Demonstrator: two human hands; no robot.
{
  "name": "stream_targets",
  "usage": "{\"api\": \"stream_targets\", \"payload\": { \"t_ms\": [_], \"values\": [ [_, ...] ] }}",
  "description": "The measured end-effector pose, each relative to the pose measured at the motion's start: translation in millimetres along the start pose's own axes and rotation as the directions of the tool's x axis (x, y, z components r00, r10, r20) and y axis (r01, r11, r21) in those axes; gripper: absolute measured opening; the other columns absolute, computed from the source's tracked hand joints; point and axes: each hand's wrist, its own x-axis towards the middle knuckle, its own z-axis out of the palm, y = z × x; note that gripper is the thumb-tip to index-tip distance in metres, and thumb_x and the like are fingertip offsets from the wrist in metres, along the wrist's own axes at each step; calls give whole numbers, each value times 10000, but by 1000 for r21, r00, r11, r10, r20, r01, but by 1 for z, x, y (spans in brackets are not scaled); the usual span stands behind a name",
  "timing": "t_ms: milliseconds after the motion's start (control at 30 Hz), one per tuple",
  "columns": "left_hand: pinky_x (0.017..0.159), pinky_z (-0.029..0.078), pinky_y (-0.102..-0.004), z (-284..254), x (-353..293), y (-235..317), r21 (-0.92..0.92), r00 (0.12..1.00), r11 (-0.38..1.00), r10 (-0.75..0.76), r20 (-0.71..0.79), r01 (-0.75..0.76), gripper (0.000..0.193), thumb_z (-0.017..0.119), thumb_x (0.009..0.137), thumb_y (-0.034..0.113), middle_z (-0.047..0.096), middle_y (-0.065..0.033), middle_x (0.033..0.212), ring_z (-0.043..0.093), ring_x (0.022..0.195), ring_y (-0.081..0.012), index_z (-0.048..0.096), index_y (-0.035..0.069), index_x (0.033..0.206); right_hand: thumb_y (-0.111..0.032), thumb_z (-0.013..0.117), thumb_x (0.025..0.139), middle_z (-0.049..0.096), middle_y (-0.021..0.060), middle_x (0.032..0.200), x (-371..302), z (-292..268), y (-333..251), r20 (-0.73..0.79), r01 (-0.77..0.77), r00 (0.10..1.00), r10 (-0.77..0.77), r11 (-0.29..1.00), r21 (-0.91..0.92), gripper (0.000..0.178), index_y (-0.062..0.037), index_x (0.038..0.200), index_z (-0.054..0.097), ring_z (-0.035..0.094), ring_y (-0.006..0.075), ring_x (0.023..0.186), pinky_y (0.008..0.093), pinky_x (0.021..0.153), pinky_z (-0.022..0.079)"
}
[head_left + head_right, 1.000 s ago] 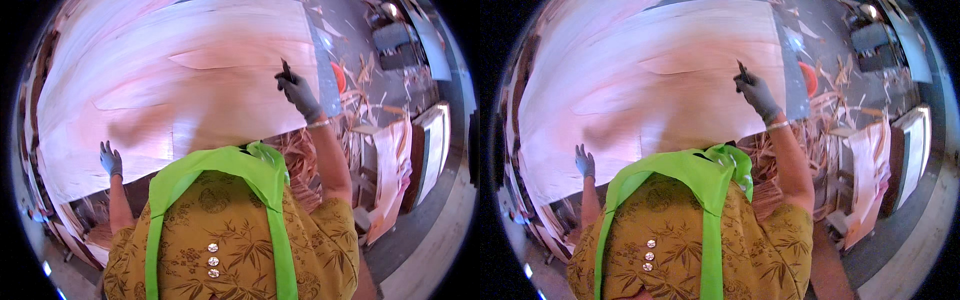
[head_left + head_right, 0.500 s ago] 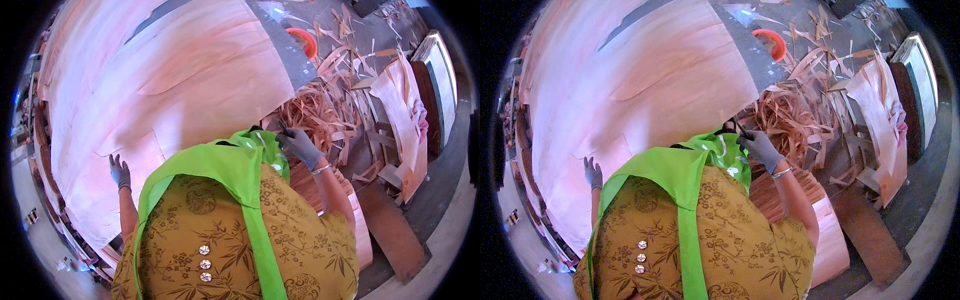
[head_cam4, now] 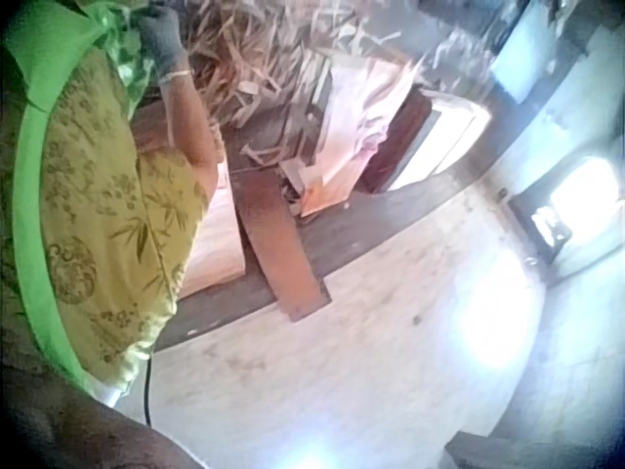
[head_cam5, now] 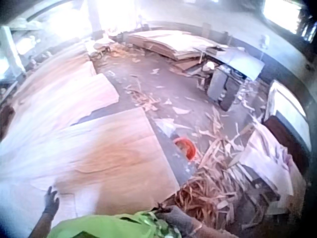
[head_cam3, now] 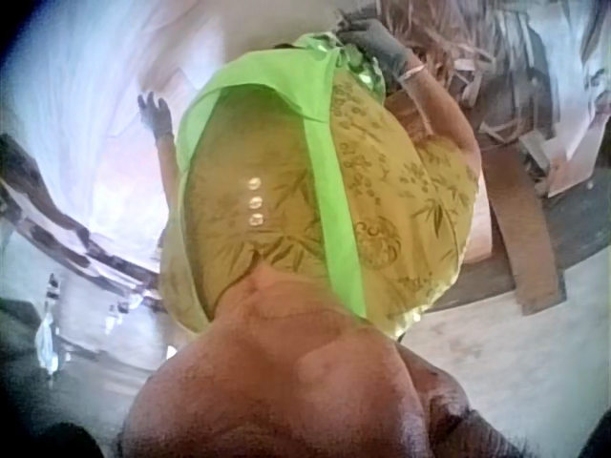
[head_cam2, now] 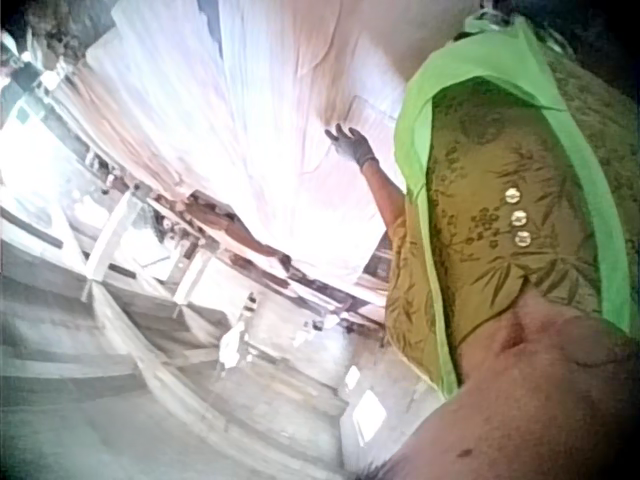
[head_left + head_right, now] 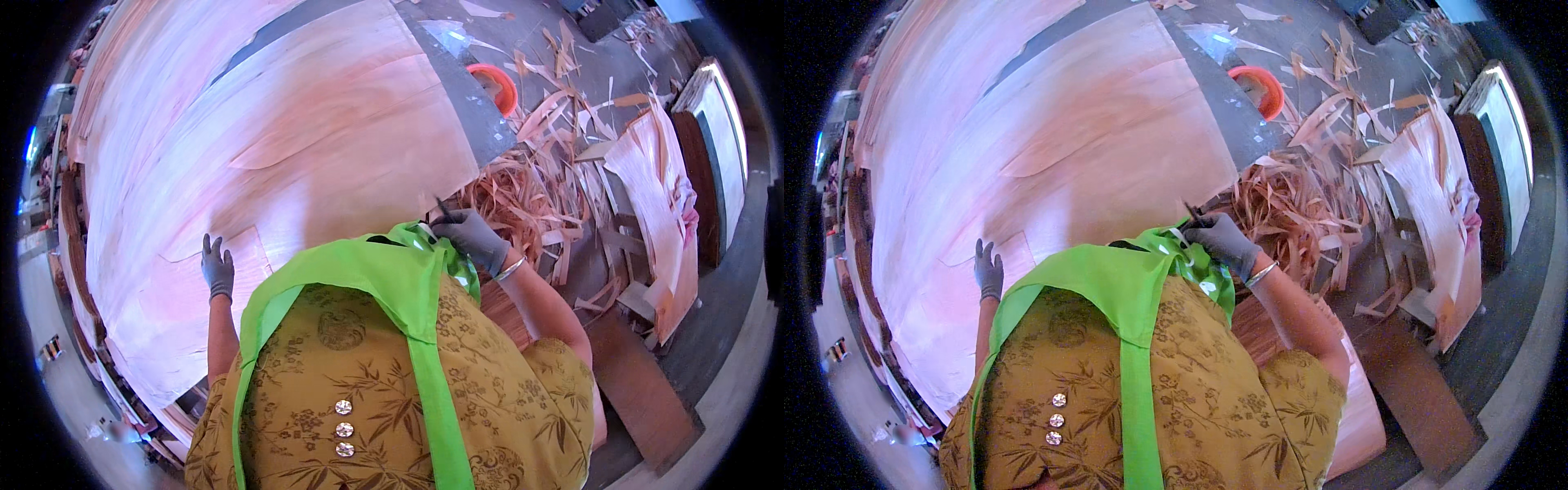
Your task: The person prepares large wood veneer sheets by smoothing them by hand, using a small tool to trim or mark the surface, and stacking the sheets onto a large pile in a warehouse.
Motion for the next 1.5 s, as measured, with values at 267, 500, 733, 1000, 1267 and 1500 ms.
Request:
{"api": "stream_targets", "payload": {
  "t_ms": [267,500,733,1000,1267,1500],
  "values": [
    [971,378,-412,-18,20,70,-115,989,983,135,-68,-142,398,580,768,38,342,-168,1393,406,1217,-354,530,72,1161,-179,623,829,519,-48,617,-5,-9,-33,56,-91,995,81,974,208,160,-41,907,647,403,33,464,183,422,283],
    [956,382,-404,-43,41,136,-212,957,940,233,-172,-267,367,594,758,39,389,-176,1363,439,1190,-343,570,61,1123,-127,654,805,477,-60,627,5,-14,-37,-37,79,997,-71,946,314,172,-57,947,588,397,43,471,189,435,290],
    [971,401,-345,-80,67,285,-851,933,515,347,99,-102,330,626,831,189,443,-146,1331,440,1218,-260,587,42,1124,-71,633,804,450,-53,604,23,-8,-84,54,136,983,-175,894,427,155,-72,943,563,385,51,458,193,437,297],
    [1040,318,-412,-102,81,389,-814,880,400,398,-261,-422,338,669,770,159,461,-152,1298,396,1245,-329,589,64,1084,-65,613,796,482,-30,641,21,14,-129,134,208,950,-280,895,395,209,-58,991,537,404,54,467,193,433,309],
    [1016,319,-487,-131,110,369,-500,600,391,708,-372,-772,121,670,723,149,571,-28,1129,432,1211,-299,596,141,818,-85,614,813,466,-32,638,24,18,-142,272,181,912,-308,894,409,177,-49,978,562,376,49,454,191,406,280],
    [1027,288,-488,-179,136,362,-86,499,501,801,-331,-861,76,626,693,135,576,-55,1051,437,1187,-265,582,105,748,-141,680,800,649,64,889,27,30,-167,40,639,744,-667,692,-336,231,11,952,595,579,101,741,230,680,467]
  ]
}}
